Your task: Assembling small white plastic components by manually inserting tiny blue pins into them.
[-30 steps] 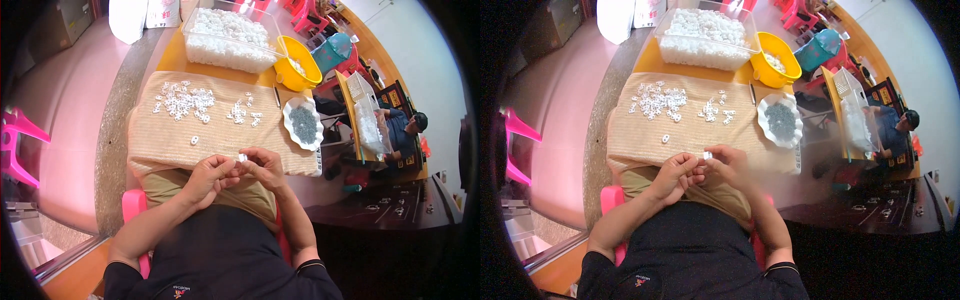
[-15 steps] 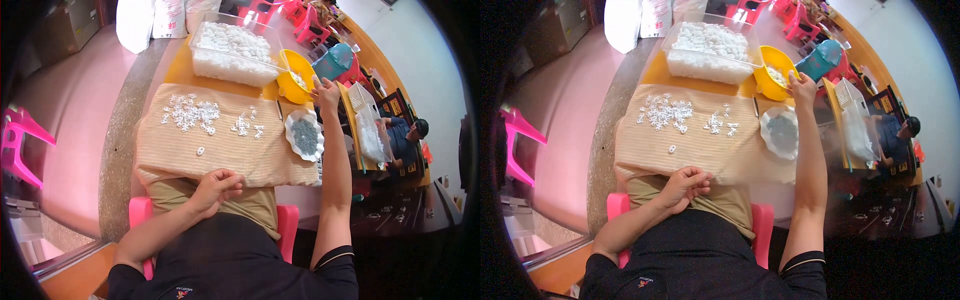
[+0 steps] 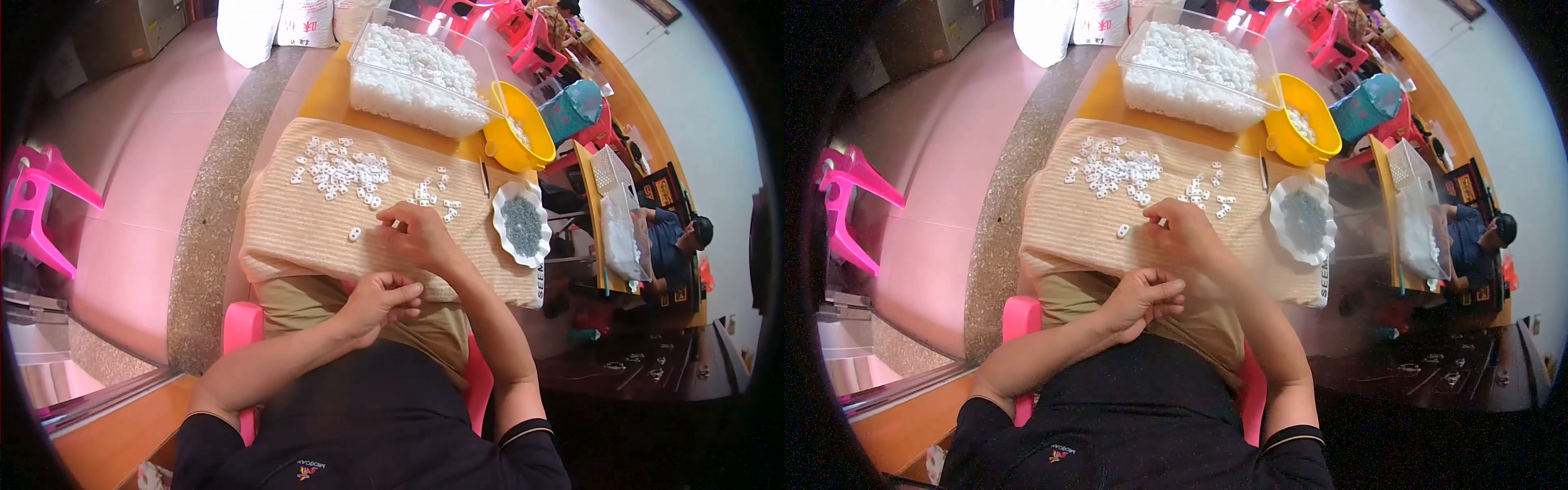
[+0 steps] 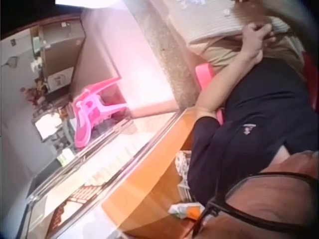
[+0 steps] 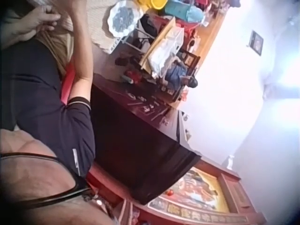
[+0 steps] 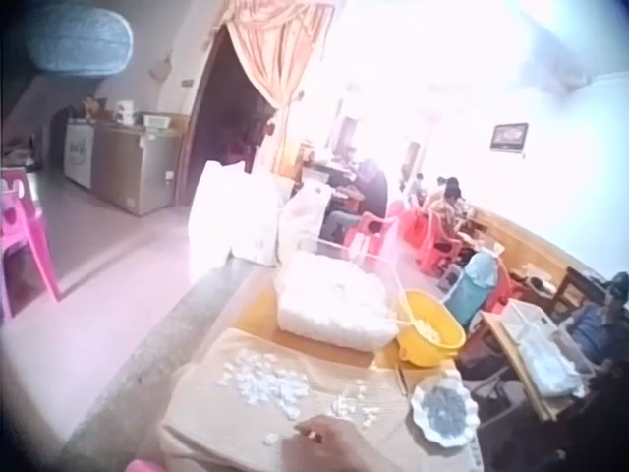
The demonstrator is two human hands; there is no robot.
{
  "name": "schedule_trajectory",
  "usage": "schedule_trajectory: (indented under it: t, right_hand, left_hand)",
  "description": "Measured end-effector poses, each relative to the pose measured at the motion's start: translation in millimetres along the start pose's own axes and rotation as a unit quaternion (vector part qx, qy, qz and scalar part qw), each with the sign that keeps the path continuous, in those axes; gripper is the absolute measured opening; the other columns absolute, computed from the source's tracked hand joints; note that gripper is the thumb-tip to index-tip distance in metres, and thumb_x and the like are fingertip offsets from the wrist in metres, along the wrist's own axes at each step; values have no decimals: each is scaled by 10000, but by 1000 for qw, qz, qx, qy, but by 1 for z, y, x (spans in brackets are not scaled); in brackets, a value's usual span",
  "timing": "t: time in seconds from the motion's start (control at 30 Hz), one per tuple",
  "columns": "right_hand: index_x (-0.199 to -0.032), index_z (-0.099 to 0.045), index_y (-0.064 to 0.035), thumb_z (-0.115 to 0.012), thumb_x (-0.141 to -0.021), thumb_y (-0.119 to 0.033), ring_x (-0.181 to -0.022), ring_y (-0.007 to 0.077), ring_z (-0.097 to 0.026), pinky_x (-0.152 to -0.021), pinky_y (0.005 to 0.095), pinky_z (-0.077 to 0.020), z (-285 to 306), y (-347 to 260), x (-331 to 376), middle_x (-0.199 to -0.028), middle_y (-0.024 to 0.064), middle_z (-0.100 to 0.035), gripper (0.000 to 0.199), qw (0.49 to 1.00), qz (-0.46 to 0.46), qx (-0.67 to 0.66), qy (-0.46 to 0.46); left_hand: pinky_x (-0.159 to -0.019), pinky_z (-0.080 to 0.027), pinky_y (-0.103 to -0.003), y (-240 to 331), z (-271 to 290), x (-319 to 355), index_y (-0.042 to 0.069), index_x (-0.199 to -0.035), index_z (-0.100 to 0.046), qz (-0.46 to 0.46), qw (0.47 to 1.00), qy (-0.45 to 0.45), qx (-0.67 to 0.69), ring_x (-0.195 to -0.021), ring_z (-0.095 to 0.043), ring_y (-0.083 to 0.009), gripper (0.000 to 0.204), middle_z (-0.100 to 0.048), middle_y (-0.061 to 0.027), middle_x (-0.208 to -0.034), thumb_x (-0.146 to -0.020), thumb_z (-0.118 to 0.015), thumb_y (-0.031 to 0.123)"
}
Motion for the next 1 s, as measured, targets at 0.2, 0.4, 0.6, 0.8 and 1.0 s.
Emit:
schedule_trajectory:
  t: [0.2, 0.4, 0.6, 0.8, 1.0]
  right_hand:
    - [-1020, -682, -58, -671, -802, -124, -748, 249, -642, -654, 336, -513, -21, -18, -6, -896, 117, -657, 229, 995, 58, 73, -26]
    - [-995, -668, -75, -636, -836, -225, -808, 339, -637, -704, 412, -515, -40, -29, -7, -949, 124, -623, 222, 980, 39, 175, -92]
    - [-918, -646, -66, -611, -848, -216, -814, 340, -633, -711, 422, -514, -30, -27, 4, -941, 135, -628, 169, 979, 31, 189, -67]
    - [-910, -646, -60, -629, -832, -211, -830, 328, -637, -718, 414, -513, -15, -18, 23, -933, 135, -636, 170, 975, 5, 217, -50]
    - [-961, -660, -61, -652, -809, -165, -820, 317, -643, -725, 402, -516, 1, -14, 26, -926, 123, -641, 185, 989, 26, 142, -10]
  left_hand:
    - [-694, -564, -263, 0, 0, 2, 47, -921, -599, 4, 1000, 6, -12, -782, -614, -115, 123, -609, -27, -892, -871, -682, 123]
    - [-695, -561, -263, -5, 3, -1, 39, -984, -600, -2, 1000, 7, -11, -809, -612, -120, 143, -612, -31, -944, -872, -668, 98]
    - [-698, -559, -263, -4, 2, 2, 33, -1011, -602, 8, 1000, 20, -20, -834, -612, -123, 165, -613, -42, -947, -871, -665, 93]
    - [-683, -538, -244, -3, 3, 3, 23, -938, -604, -3, 999, 38, -38, -752, -609, -120, 116, -625, -47, -874, -874, -665, 99]
    - [-673, -562, -248, -1, 7, -1, 45, -880, -603, -22, 999, 39, -10, -740, -618, -110, 93, -614, -31, -829, -867, -679, 96]
Point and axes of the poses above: each hand's wrist, its own x-axis away from the middle knuckle, its own z-axis out of the back of the hand, y = z × x, the point moved 9 cm from there along -x, towards the middle knuckle
